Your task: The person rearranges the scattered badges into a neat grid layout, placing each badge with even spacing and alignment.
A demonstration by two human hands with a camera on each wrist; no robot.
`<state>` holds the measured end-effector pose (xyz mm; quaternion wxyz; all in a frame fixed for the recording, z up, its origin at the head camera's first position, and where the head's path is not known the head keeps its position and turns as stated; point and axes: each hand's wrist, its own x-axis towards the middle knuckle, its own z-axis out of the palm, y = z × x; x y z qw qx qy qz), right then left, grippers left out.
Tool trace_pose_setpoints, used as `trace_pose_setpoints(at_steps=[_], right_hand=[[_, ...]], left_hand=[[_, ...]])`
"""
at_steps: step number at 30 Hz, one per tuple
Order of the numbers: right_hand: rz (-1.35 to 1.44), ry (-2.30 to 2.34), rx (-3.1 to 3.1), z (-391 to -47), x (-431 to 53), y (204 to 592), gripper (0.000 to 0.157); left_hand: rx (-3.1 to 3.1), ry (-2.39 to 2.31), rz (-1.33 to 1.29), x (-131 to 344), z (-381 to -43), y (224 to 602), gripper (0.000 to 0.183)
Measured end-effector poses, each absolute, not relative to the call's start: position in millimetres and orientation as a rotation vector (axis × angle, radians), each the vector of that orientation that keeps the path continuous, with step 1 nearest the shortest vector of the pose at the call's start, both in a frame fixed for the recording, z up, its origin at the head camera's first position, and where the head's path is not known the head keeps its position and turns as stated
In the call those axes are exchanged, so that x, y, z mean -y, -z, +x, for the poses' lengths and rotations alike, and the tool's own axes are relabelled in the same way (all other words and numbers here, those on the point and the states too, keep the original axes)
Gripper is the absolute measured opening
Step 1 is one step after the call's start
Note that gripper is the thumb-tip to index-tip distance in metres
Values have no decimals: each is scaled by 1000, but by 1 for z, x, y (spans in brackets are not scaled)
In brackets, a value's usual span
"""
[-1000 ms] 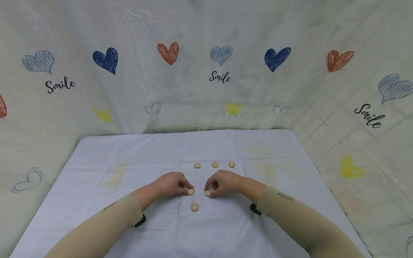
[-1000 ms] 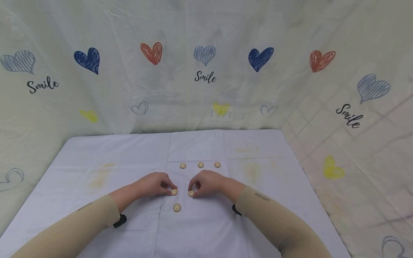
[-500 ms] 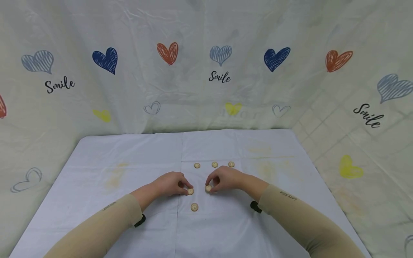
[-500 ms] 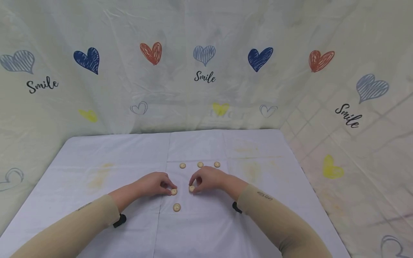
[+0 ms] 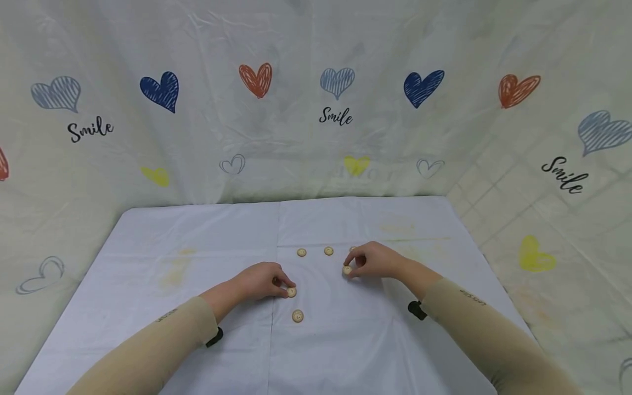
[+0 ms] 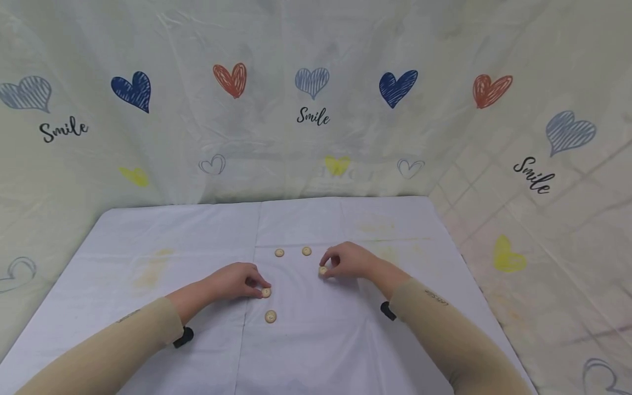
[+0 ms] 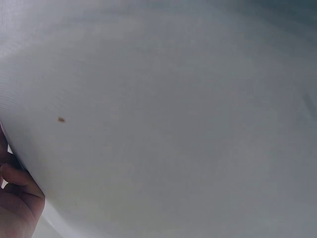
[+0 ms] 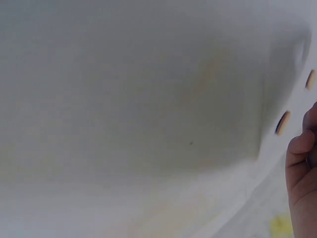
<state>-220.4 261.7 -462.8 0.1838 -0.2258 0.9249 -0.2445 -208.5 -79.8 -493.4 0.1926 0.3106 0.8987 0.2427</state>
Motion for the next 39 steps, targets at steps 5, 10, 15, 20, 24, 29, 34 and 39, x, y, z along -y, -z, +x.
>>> trace_pose_setpoints(at_steps=[5, 10, 15, 20, 24, 29, 34, 39], right_hand=[[-544, 707, -2639, -222, -284, 462, 19], [-521, 713, -2646, -226, -292, 463, 19], [-516, 701, -2644, -230, -292, 465, 18], [-531, 705, -2629, -234, -291, 469, 18], [-535, 700, -2626, -237, -291, 472, 17], [-512, 673, -2635, -238, -291, 472, 19], [-489, 660, -2654, -236, -289, 468, 23], [-504, 677, -2660, -236, -287, 463, 25]], left_hand=[[-2521, -677, 879, 80, -209, 493, 22], [-2524, -669, 873, 79, -207, 490, 22], [-2522, -678, 865, 79, -206, 489, 23], [-2522, -685, 851, 79, -206, 490, 22], [-2524, -680, 851, 79, -205, 489, 22], [-2523, -683, 859, 79, -205, 488, 22], [-2520, -686, 871, 78, -206, 488, 22], [-2519, -690, 880, 79, -206, 488, 22]])
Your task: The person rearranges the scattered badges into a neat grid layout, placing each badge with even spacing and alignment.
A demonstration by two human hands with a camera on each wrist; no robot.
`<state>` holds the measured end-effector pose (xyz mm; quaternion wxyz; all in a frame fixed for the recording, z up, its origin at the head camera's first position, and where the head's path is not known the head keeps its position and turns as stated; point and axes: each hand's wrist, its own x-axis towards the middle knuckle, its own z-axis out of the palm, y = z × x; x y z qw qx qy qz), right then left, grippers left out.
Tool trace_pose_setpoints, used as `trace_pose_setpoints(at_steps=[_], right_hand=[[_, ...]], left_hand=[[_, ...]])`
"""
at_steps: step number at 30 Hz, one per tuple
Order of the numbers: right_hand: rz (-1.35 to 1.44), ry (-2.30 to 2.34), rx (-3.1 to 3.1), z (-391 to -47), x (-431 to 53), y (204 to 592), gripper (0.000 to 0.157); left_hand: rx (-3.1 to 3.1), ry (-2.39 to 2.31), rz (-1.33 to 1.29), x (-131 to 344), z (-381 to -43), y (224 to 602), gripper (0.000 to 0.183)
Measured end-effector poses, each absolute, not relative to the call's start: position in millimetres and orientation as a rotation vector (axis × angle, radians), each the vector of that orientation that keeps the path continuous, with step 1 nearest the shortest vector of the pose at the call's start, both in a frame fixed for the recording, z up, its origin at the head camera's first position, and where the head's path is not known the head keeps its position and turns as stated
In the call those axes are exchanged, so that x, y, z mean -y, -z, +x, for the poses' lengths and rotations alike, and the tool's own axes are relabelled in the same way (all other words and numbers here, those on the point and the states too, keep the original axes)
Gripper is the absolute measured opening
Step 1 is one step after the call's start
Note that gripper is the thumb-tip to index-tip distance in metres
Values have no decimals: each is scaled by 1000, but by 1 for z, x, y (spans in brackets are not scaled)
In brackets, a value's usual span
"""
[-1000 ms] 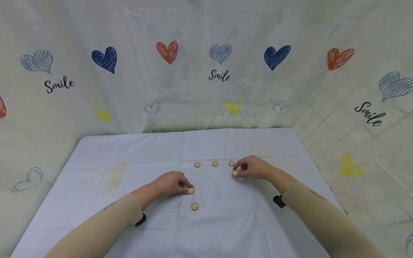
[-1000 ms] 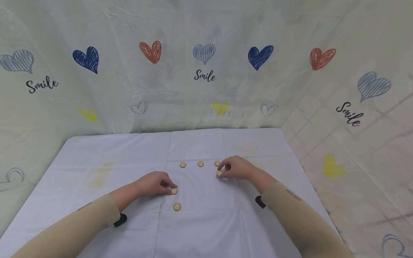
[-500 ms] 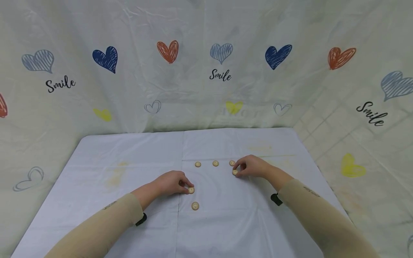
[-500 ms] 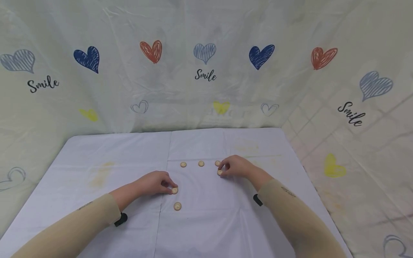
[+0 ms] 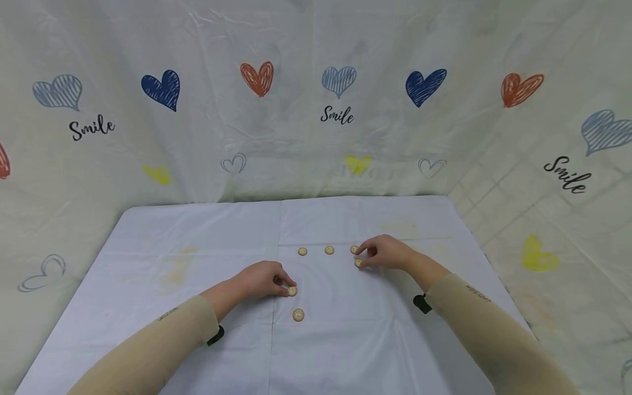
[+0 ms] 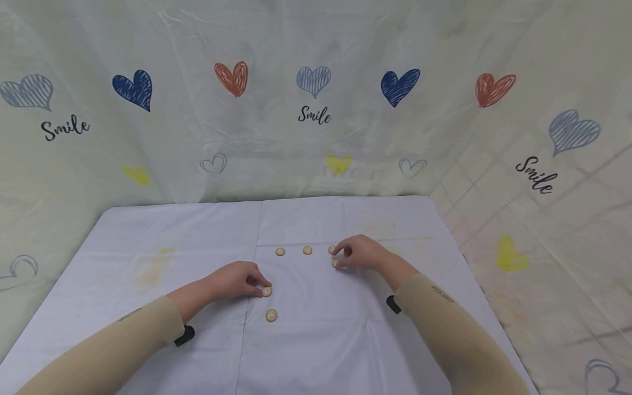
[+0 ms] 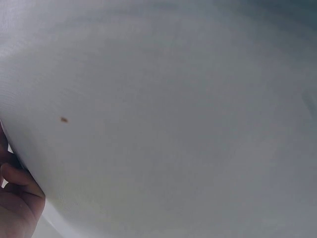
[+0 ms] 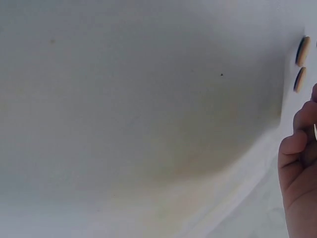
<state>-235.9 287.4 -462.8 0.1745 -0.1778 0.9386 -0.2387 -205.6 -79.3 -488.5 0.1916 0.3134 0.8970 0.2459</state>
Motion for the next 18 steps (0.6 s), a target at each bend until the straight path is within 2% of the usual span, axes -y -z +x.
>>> trace_pose_setpoints(at_steps=[9, 18], right_hand=[[-554, 723, -2584, -230, -275, 463, 26], [-733, 692, -2522, -212, -242, 470, 28]], left_hand=[[-2519, -696, 879, 80, -206, 490, 22], [-2516, -689, 892, 80, -208, 493, 22]])
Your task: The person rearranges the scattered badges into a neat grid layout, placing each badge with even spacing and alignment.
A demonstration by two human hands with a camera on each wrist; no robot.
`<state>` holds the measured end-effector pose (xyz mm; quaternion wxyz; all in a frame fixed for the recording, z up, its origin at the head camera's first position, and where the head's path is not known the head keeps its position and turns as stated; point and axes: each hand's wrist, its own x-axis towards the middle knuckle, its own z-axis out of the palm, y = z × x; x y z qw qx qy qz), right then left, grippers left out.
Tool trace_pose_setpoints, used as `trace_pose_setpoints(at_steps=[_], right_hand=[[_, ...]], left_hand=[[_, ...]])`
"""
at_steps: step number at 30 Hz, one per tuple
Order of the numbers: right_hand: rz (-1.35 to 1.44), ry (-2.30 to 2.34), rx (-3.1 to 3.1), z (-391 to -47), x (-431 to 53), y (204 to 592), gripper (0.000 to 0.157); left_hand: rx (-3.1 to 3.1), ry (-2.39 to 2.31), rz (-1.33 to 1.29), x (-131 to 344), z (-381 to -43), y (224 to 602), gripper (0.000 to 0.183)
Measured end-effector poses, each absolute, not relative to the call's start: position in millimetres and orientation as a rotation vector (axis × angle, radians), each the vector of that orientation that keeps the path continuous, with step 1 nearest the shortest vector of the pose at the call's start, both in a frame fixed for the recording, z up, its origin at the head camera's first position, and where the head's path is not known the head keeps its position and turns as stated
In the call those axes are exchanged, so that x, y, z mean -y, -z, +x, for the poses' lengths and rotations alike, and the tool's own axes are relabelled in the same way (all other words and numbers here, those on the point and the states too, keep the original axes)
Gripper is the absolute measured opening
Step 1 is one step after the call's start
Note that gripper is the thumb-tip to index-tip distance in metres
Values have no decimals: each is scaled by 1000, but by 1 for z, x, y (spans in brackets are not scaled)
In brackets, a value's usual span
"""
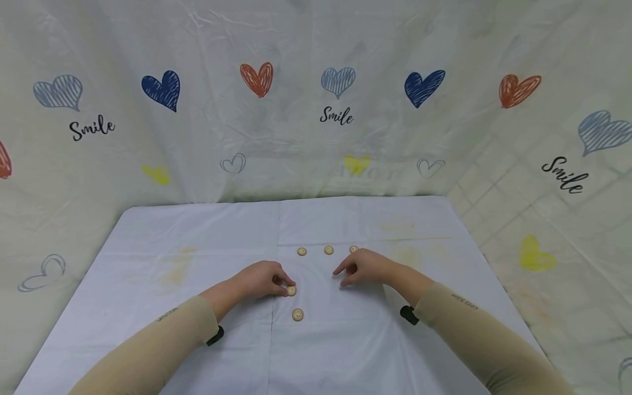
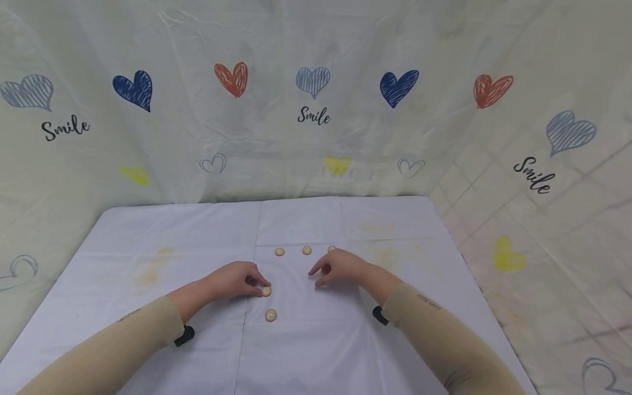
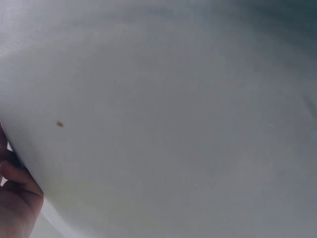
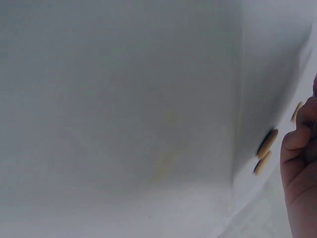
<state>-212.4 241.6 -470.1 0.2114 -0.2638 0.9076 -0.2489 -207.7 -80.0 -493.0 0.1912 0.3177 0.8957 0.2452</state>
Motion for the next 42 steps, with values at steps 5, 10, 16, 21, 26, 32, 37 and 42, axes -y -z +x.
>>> trace_pose_setpoints(at_steps=[5, 10, 16, 21, 26, 32, 37, 42], right_hand=[[-833, 673, -2475, -204, -219, 477, 25], [-967, 656, -2406, -197, -195, 480, 26], [-1074, 615, -2365, -192, -172, 482, 28], [-1113, 589, -2338, -189, -159, 481, 28], [-1153, 562, -2321, -187, -152, 482, 29], [-1186, 504, -2331, -184, -149, 482, 30], [-1217, 439, -2352, -182, -147, 483, 27], [-1268, 403, -2367, -182, -147, 485, 25]], left_hand=[[-2521, -689, 881, 80, -209, 494, 22], [-2527, -699, 870, 80, -212, 497, 22], [-2529, -724, 858, 82, -214, 497, 21], [-2523, -732, 830, 82, -214, 496, 20], [-2514, -743, 825, 81, -212, 494, 20], [-2509, -748, 840, 81, -212, 493, 21], [-2507, -750, 840, 82, -214, 494, 20], [-2497, -766, 827, 81, -215, 494, 19]])
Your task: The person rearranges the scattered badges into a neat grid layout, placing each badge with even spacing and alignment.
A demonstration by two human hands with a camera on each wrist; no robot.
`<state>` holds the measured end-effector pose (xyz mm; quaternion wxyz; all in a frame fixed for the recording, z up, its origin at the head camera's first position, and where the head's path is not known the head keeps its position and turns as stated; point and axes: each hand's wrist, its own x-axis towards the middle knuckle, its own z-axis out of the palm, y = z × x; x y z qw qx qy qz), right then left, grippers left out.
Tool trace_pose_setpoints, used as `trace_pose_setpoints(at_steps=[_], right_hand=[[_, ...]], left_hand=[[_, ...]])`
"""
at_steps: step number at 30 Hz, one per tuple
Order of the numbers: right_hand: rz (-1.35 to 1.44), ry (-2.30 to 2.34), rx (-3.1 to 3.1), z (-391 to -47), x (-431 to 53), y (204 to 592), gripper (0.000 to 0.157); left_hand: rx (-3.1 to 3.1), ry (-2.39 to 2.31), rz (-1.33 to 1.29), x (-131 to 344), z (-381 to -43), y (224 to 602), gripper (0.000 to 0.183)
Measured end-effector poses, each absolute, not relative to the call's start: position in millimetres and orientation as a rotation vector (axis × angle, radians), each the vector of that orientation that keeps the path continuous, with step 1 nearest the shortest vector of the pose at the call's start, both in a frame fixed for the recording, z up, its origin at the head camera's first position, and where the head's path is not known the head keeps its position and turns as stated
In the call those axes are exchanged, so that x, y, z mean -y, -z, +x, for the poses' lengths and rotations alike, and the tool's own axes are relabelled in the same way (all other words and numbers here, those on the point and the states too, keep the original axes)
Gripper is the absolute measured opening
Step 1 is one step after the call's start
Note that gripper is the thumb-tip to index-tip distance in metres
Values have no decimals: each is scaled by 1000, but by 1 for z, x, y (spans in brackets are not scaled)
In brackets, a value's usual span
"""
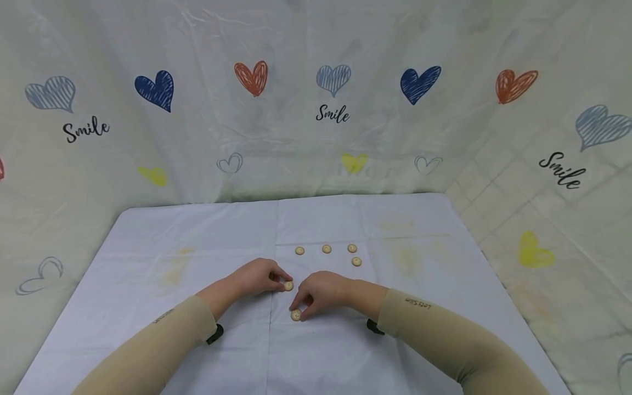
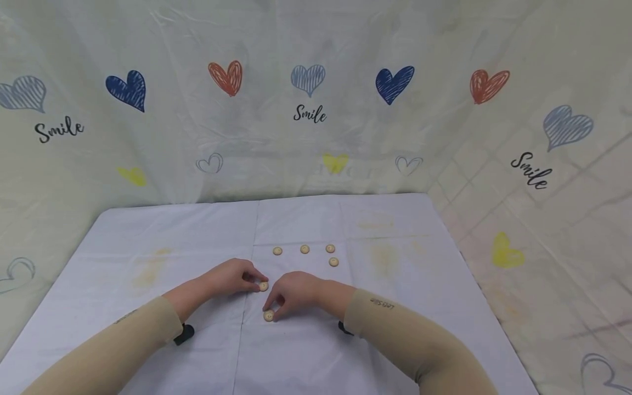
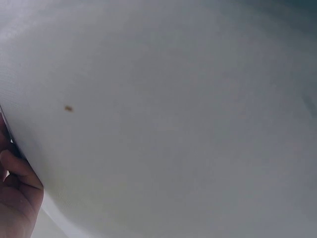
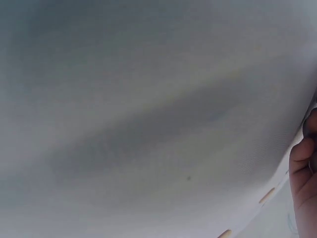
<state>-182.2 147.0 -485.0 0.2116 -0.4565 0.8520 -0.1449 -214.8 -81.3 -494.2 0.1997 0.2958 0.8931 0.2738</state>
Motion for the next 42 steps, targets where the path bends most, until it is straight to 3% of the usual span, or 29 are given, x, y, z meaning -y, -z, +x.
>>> trace_pose_setpoints(at_steps=[23, 42], right_hand=[[-1546, 123, -2440, -176, -145, 478, 21], [-1222, 366, -2580, -197, -181, 467, 23]], left_hand=[[-2491, -758, 829, 82, -215, 496, 22], [-2505, -769, 818, 80, -214, 496, 19]])
